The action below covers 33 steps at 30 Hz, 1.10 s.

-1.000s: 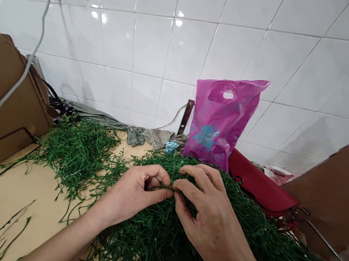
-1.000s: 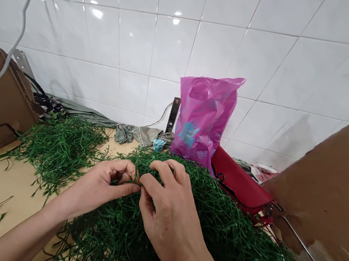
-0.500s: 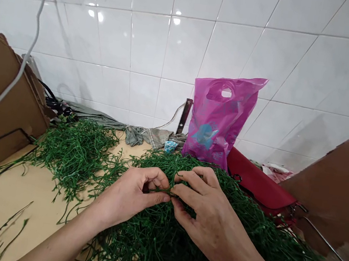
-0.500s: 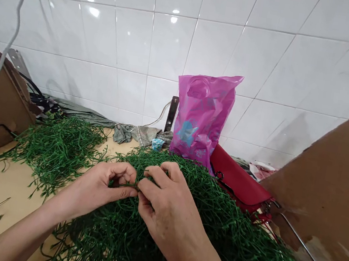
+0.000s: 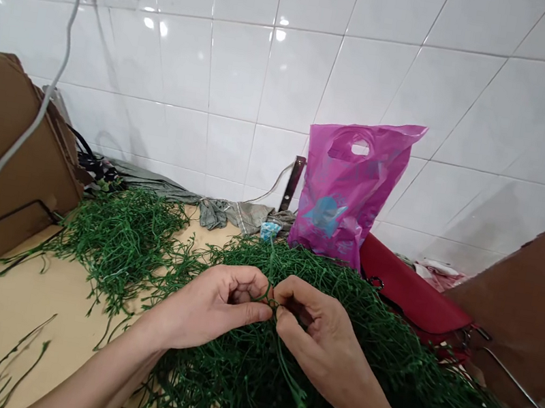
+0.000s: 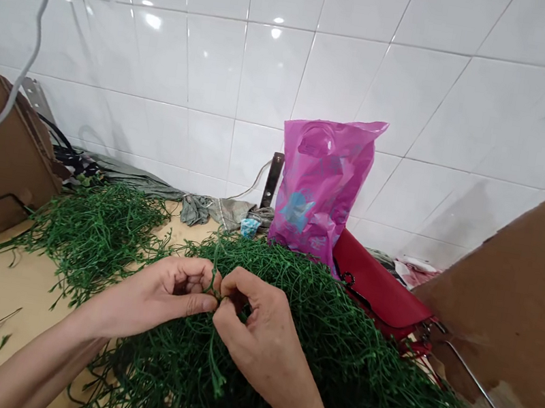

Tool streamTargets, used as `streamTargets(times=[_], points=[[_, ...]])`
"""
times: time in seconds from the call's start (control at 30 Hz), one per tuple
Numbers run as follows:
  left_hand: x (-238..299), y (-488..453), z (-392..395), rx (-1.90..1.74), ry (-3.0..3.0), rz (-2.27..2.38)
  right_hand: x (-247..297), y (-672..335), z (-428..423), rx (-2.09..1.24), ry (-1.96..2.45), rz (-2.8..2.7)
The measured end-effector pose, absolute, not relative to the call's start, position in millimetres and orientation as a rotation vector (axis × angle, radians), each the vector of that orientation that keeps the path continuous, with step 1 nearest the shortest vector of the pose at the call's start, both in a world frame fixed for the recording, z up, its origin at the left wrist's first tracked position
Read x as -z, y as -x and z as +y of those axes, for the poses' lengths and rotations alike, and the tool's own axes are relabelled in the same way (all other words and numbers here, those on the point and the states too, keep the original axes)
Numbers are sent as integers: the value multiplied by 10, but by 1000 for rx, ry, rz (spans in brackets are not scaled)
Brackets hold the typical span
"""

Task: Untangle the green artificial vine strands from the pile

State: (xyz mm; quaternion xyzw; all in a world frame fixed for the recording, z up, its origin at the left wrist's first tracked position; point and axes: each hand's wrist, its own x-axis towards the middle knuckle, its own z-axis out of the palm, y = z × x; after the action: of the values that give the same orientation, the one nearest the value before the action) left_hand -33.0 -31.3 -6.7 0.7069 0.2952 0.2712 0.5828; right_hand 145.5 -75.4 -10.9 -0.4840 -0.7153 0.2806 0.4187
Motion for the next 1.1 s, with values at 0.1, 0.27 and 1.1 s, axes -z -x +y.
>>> streamTargets(times=[0.1,0.27,1.1], points=[[98,327,-296,-625,-1679,723,183,-1408,-722,-703,1195,-1787],[131,334,-297,-652,-1691,733,271,-1442,-647,-239,1156,-1878],[206,273,-284,-785,-1700,821,65,-1614,-808,-327,1274,-1971]])
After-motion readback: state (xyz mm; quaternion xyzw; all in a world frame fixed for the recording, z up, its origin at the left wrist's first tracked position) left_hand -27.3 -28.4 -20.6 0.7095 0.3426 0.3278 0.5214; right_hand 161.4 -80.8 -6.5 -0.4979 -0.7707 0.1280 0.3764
